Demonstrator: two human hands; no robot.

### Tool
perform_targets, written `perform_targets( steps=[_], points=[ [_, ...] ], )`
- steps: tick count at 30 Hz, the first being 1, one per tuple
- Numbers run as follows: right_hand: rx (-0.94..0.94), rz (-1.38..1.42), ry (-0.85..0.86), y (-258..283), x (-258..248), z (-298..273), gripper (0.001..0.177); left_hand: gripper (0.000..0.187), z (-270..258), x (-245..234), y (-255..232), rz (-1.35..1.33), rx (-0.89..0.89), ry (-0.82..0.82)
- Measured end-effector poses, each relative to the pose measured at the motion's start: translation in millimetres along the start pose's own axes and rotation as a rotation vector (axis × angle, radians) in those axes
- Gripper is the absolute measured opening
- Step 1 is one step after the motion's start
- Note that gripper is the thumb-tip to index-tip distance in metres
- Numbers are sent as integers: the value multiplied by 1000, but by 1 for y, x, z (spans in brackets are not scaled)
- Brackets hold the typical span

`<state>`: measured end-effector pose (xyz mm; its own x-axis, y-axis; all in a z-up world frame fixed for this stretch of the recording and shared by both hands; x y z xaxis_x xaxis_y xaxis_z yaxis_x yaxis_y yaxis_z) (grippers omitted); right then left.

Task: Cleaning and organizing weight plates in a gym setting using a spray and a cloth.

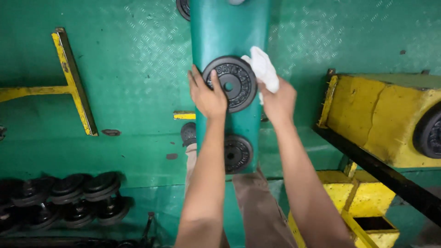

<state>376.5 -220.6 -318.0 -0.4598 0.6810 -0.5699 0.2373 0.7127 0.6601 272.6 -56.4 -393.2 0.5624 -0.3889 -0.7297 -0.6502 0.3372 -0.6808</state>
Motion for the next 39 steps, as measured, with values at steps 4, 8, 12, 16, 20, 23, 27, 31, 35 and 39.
perform_targets(
  steps=[4, 8, 12, 16, 20, 23, 27, 31, 35, 39],
  points=[
    [-105, 304, -388, -36, -19, -32, 32, 68, 3, -8, -4, -9, -12, 34],
    [-205, 399, -635, -81, -53, -46, 32, 67, 0, -12, -4, -23, -21, 64],
    [-251, -26, -362, 21, -58, -54, 65, 58, -1, -8, 13, -228, -33, -84],
    [-420, -426, 27, 26, 23, -41, 93, 53, -2, -5, 30, -314, -213, -162],
    [-477, -299, -90, 8, 69, -11, 81, 52, 2, -8, 18, -173, -277, -82],
    [-456, -400, -219, 20, 74, 11, 70, 54, 7, -11, 14, -118, -303, -62],
    [-451, -549, -248, 29, 77, 37, 63, 58, 9, -12, 10, -66, -305, -68],
    [-463, -590, -218, 27, 80, 42, 61, 61, 6, -9, 12, -29, -300, -74],
    [-529, -695, -5, 1, 81, -2, 71, 61, 8, -10, 10, -34, -318, -68],
    [-555, -708, 227, -45, 74, -44, 70, 57, 6, -16, 6, -35, -326, -78]
  ],
)
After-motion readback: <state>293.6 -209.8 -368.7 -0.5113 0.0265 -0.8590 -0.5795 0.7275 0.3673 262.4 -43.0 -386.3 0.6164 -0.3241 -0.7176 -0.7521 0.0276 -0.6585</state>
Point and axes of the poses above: each hand's wrist, its own z-axis towards the middle knuckle, its own x-axis out of the palm, y = z × x, the point moved 5 cm from there along z, towards the middle knuckle, and after that the axes turned 5 degrees about x, right-handed, at the moved point
